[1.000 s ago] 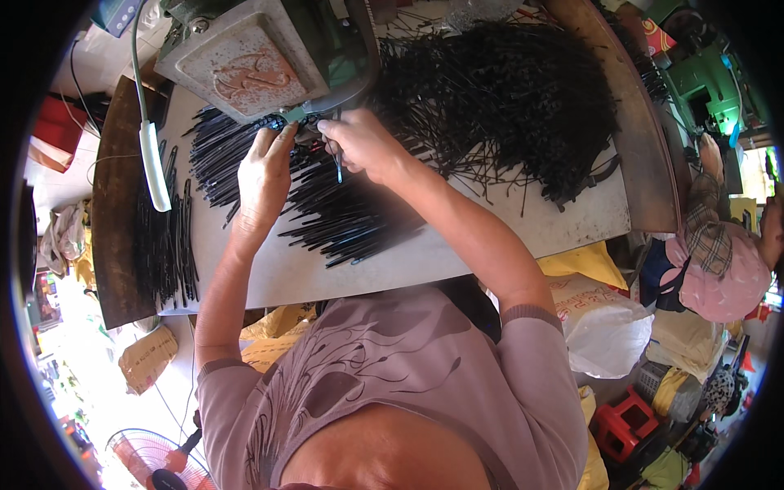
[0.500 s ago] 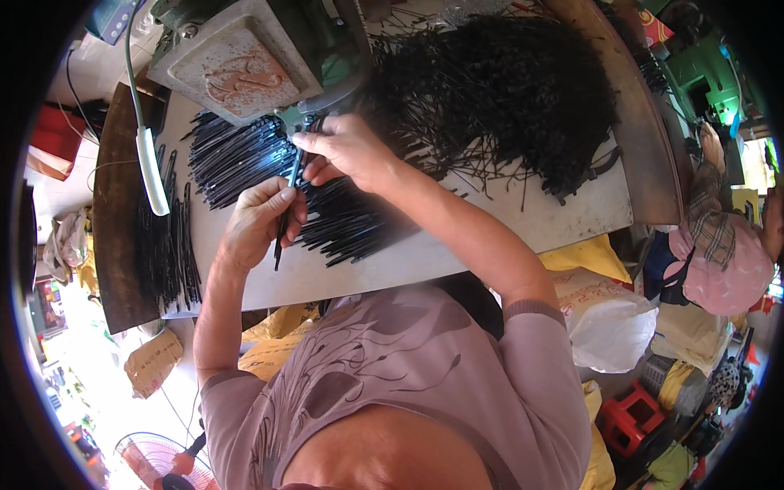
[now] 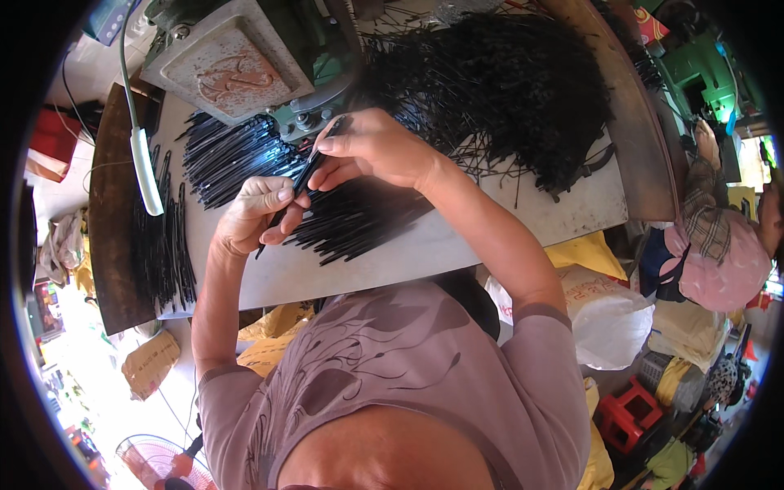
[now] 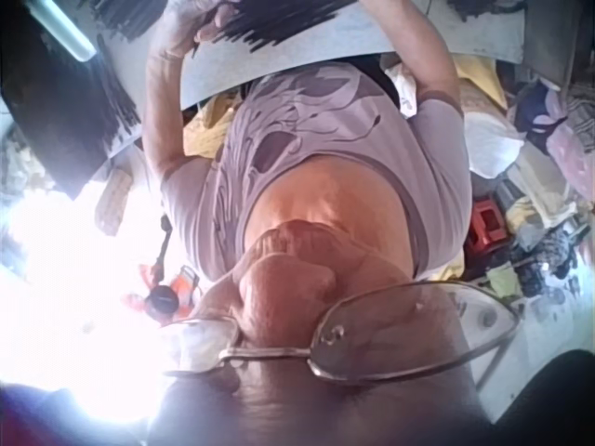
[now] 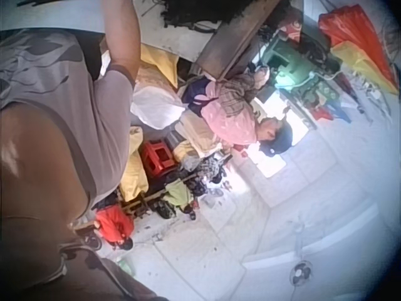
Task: The person operates a stamping machine to clip, stamp, or process bundles of long wires.
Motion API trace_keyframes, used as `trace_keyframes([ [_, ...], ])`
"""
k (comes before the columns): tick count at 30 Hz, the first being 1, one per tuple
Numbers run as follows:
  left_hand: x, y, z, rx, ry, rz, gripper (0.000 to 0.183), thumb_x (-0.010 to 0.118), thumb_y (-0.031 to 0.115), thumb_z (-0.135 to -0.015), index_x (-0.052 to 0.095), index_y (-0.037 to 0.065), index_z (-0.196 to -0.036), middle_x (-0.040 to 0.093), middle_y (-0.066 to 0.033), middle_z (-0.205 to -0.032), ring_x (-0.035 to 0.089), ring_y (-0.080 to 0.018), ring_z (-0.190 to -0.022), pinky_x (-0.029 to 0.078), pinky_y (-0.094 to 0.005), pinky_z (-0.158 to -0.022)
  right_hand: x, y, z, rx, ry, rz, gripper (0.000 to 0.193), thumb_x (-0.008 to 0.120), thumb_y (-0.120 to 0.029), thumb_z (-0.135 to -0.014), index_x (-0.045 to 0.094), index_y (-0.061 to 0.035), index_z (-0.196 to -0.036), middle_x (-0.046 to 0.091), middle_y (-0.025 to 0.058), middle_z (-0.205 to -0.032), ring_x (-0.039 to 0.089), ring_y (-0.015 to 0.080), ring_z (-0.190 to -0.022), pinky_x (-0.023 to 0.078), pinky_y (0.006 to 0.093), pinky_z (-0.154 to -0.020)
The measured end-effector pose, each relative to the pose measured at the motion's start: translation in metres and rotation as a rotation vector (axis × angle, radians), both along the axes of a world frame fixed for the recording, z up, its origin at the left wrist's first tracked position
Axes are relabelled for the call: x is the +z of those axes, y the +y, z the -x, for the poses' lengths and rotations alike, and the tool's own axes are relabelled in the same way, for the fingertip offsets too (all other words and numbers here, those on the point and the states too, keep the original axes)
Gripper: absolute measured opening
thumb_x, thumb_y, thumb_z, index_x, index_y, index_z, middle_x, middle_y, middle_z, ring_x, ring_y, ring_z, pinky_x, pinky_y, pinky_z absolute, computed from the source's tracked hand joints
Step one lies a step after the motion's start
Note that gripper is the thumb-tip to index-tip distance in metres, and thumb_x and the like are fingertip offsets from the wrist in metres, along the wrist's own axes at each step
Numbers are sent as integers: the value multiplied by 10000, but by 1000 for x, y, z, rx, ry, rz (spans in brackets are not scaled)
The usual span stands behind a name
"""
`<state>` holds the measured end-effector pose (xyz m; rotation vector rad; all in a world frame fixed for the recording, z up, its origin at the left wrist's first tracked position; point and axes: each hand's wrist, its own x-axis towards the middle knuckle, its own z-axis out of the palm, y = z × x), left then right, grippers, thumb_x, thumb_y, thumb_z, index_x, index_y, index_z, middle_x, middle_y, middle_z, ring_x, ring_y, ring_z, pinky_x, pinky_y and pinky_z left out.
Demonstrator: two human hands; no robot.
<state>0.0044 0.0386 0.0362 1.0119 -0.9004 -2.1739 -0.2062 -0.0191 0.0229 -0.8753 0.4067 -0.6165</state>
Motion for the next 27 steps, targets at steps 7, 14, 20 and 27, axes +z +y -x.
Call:
trace_keyframes([
  [7,6,-4,14,62,-428,250,169,495,128,-838,544,-13,-758,525,-43,-552,429,-56,-366,278,-159,-310,-5,1,-3,-119,-8,-5,161,491,-81,-814,516,49,-907,566,157,-867,602,258,-780,512,347,-681],
  [14,-13,-4,19,196,-1003,781,200,604,55,-731,535,-38,-894,570,-89,-726,541,-140,-589,432,-229,-513,-15,-9,-4,-221,2,-43,171,484,-71,-814,513,47,-935,563,176,-921,597,281,-808,508,347,-710],
  [20,-7,16,52,429,-906,1031,379,639,112,-715,497,-6,-1045,563,-109,-882,543,-211,-793,436,-277,-712,-23,-28,-7,-442,-70,-86,222,475,-72,-819,500,80,-979,565,188,-948,583,282,-859,495,358,-765],
  [27,-27,-33,27,778,81,-69,263,555,273,-797,527,11,-794,560,-68,-635,501,-135,-516,361,-216,-450,-20,-28,-18,-531,-117,-130,191,532,-59,-771,528,81,-901,582,172,-853,602,264,-754,514,328,-663],
])
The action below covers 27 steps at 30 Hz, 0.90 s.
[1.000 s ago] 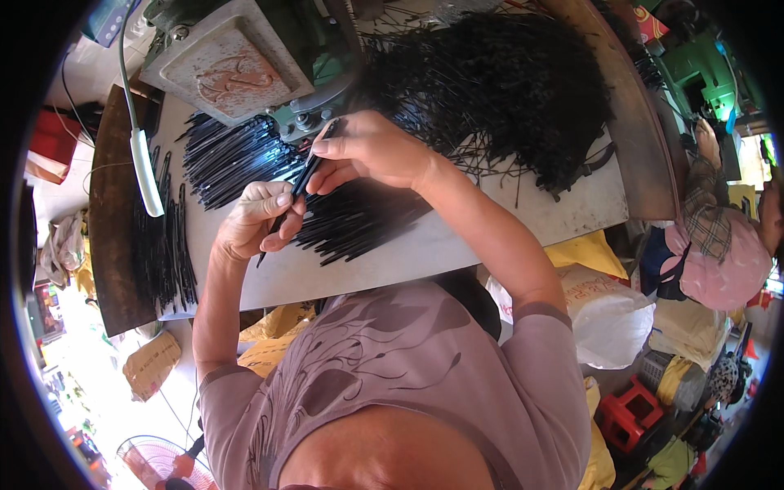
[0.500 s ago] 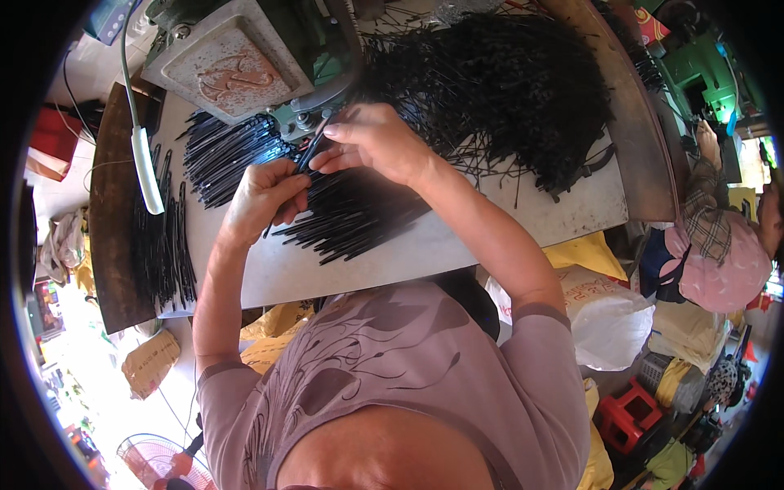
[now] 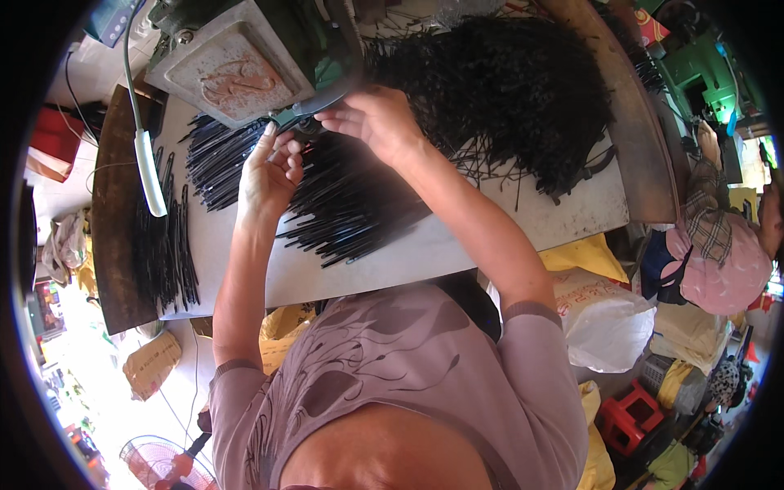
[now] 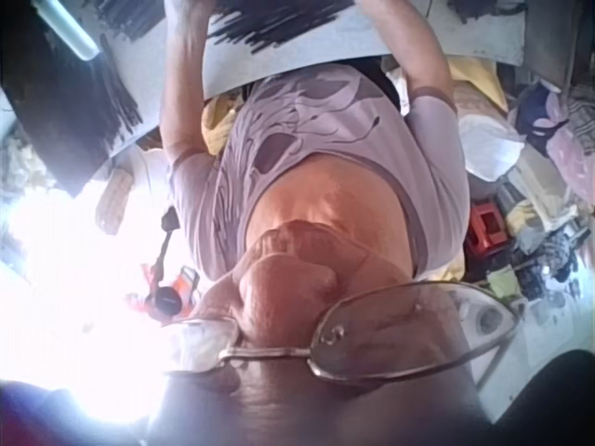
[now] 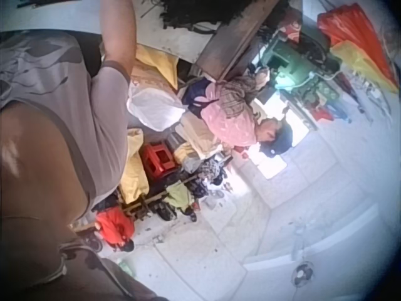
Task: The person operates a stamping machine to clip, stamp, or process bundles of long wires.
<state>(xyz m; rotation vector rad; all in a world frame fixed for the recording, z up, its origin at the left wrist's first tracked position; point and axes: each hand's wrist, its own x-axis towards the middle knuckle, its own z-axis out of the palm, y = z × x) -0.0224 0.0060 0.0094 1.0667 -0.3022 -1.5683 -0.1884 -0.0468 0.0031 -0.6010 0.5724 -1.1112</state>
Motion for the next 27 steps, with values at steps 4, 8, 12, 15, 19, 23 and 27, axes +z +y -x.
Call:
trace_keyframes([
  [4,-7,-12,-3,-5,-21,70,205,554,203,-799,535,-1,-783,562,-65,-628,493,-124,-505,366,-204,-446,0,0,-2,-16,-10,-1,179,535,-58,-772,534,68,-898,585,160,-847,602,252,-747,516,322,-663],
  [8,-8,-13,-3,33,-13,73,191,558,174,-795,544,-16,-776,561,-65,-618,488,-122,-490,361,-199,-439,-1,1,-4,-21,-24,-2,173,538,-60,-772,536,61,-896,586,153,-843,600,245,-746,515,321,-668],
  [12,-5,-13,-4,36,-25,91,198,556,168,-797,539,-28,-777,557,-77,-616,480,-128,-483,340,-214,-425,1,5,-5,-34,16,-3,190,499,-82,-812,524,75,-916,574,191,-904,586,269,-839,496,355,-748],
  [15,-3,-9,0,60,-51,85,199,551,166,-800,536,-31,-778,555,-82,-614,478,-133,-481,339,-222,-424,2,7,-5,-44,25,-14,191,494,-85,-818,523,78,-914,575,195,-898,586,270,-839,496,355,-744],
  [19,-2,-7,3,63,-56,97,198,548,165,-803,535,-31,-778,555,-84,-614,478,-137,-480,339,-223,-425,-3,7,-6,-59,29,-17,194,485,-85,-823,521,83,-913,575,200,-896,587,271,-834,494,357,-747],
  [23,-1,-7,7,44,-95,112,197,545,178,-809,525,-18,-817,534,-46,-629,458,-93,-499,324,-183,-431,-5,7,-6,-71,0,-30,191,477,-84,-826,522,85,-905,575,204,-895,588,275,-833,494,360,-749],
  [27,-2,-7,6,63,-71,107,196,544,180,-811,528,-16,-811,532,-43,-630,459,-92,-506,323,-181,-436,0,10,-8,-90,18,-27,181,471,-70,-819,514,90,-892,572,196,-879,590,268,-805,498,345,-730],
])
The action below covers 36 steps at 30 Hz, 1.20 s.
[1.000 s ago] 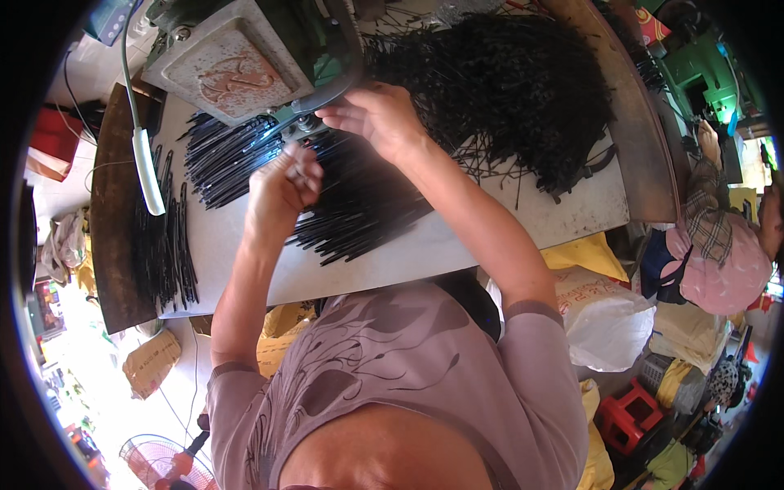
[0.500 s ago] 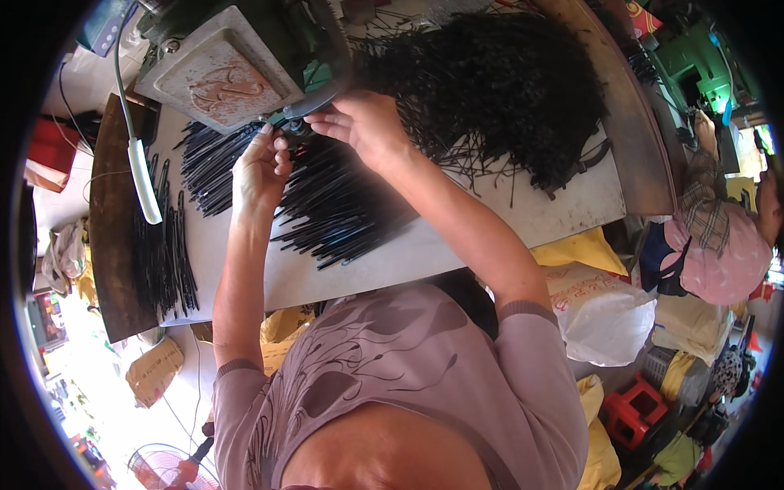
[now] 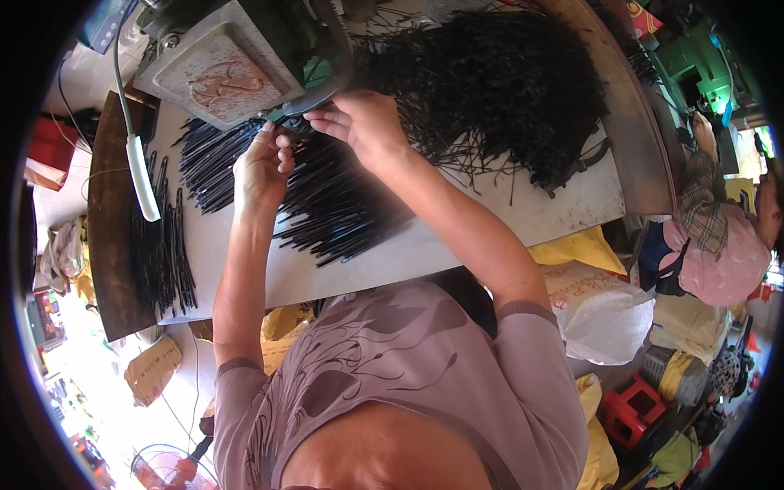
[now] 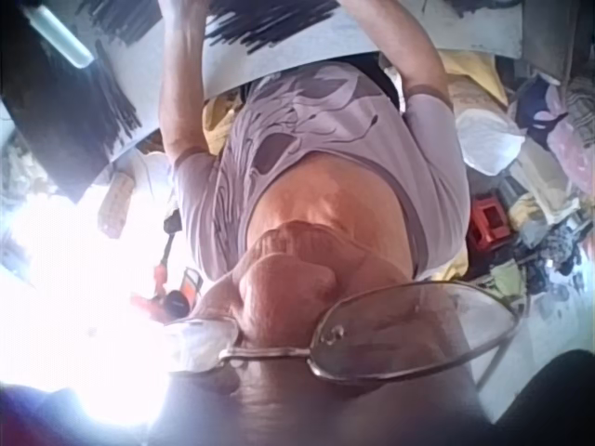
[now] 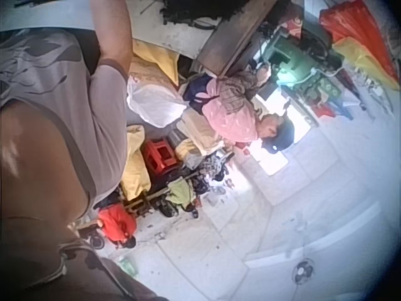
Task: The person operates a stamping machine to clip, stamp, or process bundles of long wires.
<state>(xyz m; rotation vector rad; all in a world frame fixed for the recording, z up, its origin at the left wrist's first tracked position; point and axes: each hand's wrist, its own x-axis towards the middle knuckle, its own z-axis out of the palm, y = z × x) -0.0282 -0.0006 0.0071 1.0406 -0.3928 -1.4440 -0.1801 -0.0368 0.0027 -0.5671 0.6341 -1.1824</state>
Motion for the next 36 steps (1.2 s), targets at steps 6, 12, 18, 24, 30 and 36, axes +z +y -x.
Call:
trace_keyframes([
  [6,1,-1,4,-4,-6,-6,189,534,177,-818,532,-13,-816,537,-42,-639,475,-95,-527,352,-176,-445,1,0,2,-11,21,-2,174,467,-62,-824,513,90,-897,569,224,-887,587,291,-831,497,367,-747],
  [12,-3,-3,-3,27,35,-25,195,549,172,-806,542,-21,-783,564,-80,-625,490,-135,-487,354,-231,-435,2,0,-1,2,17,15,171,473,-70,-825,513,87,-883,571,224,-880,589,291,-829,498,365,-748],
  [18,0,-3,1,0,-3,-10,192,547,169,-807,541,-21,-780,565,-79,-630,494,-132,-497,355,-222,-433,2,0,1,-9,23,-1,176,472,-71,-827,512,89,-887,573,221,-881,589,289,-830,497,363,-750],
  [24,-3,-2,-5,1,31,-30,186,553,163,-800,542,-21,-774,567,-79,-626,495,-134,-497,361,-223,-439,5,2,-1,-4,36,21,178,478,-72,-825,507,92,-888,567,226,-883,588,295,-833,500,366,-744],
  [30,-3,-3,-6,-14,13,-19,184,561,161,-794,544,-19,-765,568,-80,-623,503,-135,-503,368,-228,-442,8,3,-1,-2,53,23,177,473,-67,-827,501,97,-887,562,225,-887,588,299,-834,501,366,-745],
  [36,-1,-4,-3,-12,-15,-10,186,561,156,-793,543,-28,-775,569,-84,-624,510,-139,-500,387,-228,-454,7,2,1,-7,45,7,163,472,-64,-827,507,87,-876,562,219,-889,587,298,-838,497,371,-755],
])
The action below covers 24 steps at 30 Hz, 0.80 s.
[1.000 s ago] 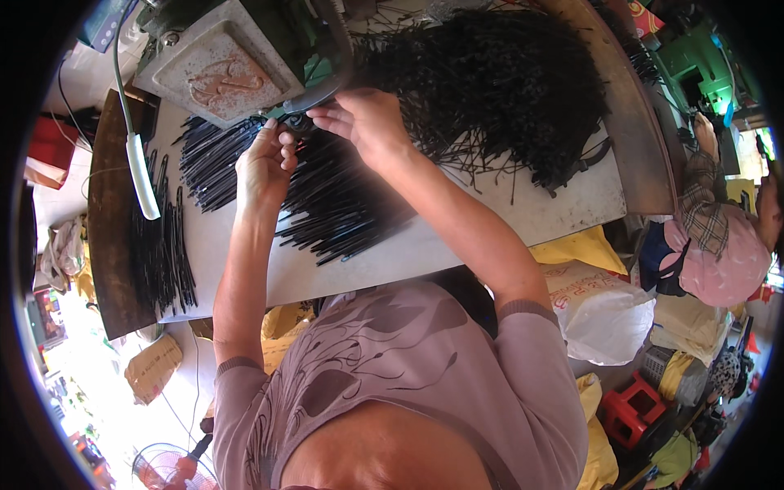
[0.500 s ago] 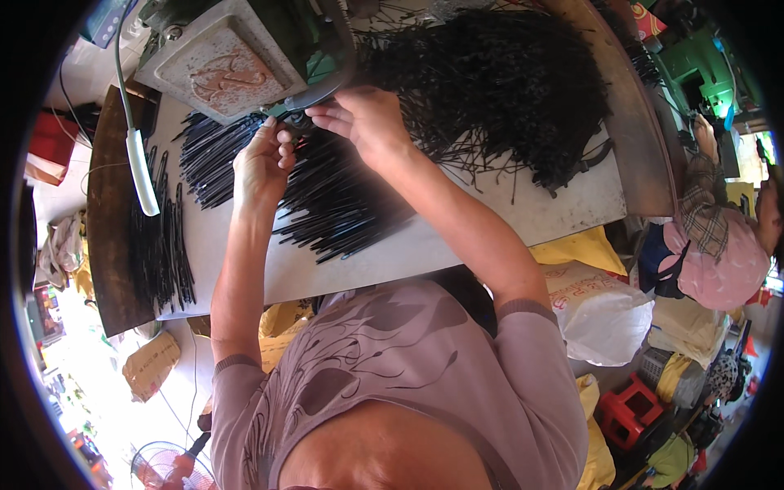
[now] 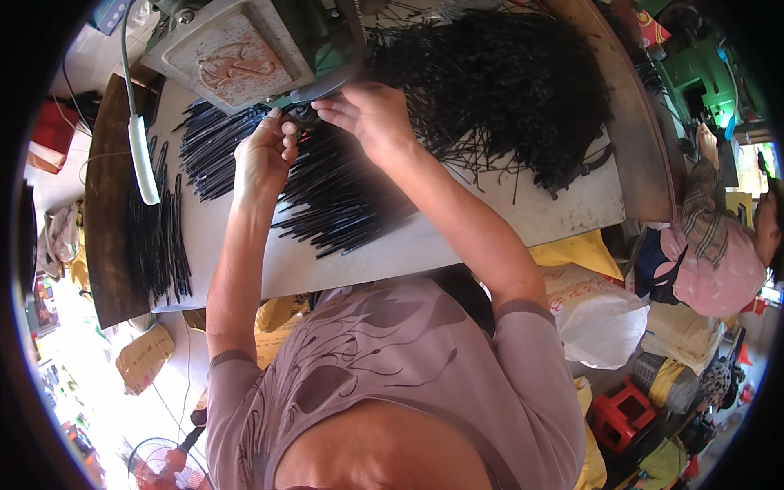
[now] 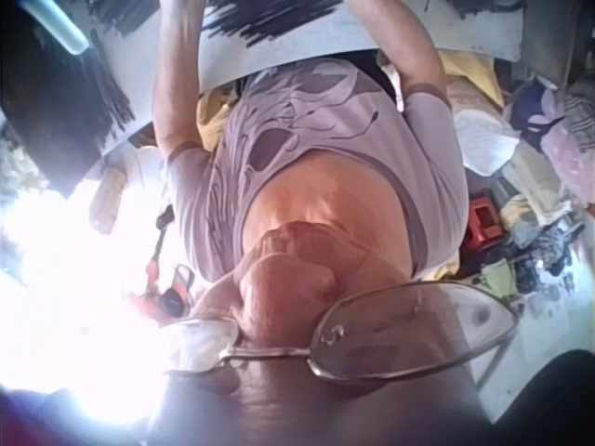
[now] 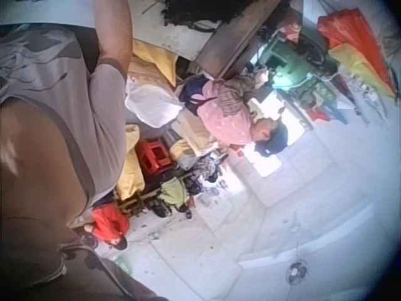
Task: The person operates a stamping machine to clip, stamp, or process bundles of long wires.
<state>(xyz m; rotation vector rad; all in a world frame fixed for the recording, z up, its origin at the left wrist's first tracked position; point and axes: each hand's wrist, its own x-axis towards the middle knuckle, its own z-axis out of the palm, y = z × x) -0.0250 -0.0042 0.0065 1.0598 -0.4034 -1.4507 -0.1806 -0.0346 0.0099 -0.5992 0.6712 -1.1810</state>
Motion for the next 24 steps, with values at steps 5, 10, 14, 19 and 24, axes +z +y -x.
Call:
trace_keyframes([
  [5,0,1,1,12,-9,-22,185,556,159,-799,536,-25,-797,556,-66,-631,490,-117,-508,365,-209,-445,-1,1,0,7,-4,-9,154,462,-54,-829,509,85,-874,560,212,-894,583,299,-848,495,374,-767],
  [10,2,1,1,10,4,-15,189,559,156,-794,536,-32,-788,567,-90,-629,511,-140,-502,382,-226,-448,-4,0,0,-5,-14,-18,152,448,-47,-833,508,86,-874,558,207,-898,579,302,-856,494,375,-775],
  [14,1,2,0,4,12,-6,193,552,150,-803,525,-40,-820,543,-67,-629,478,-109,-501,356,-188,-424,-3,1,-1,14,-5,-11,154,445,-46,-835,506,89,-878,557,204,-902,578,301,-859,494,375,-776],
  [19,-1,3,2,36,-9,-41,181,556,143,-794,534,-36,-787,564,-92,-628,498,-137,-486,360,-226,-425,-7,1,0,4,-7,-47,163,451,-53,-835,510,89,-889,556,199,-912,576,299,-863,491,375,-779],
  [24,3,3,2,-3,-16,39,189,555,142,-799,522,-43,-823,546,-77,-629,477,-118,-493,342,-193,-410,-6,0,0,0,-20,-21,169,461,-61,-832,509,87,-897,554,195,-924,577,299,-859,487,378,-786],
])
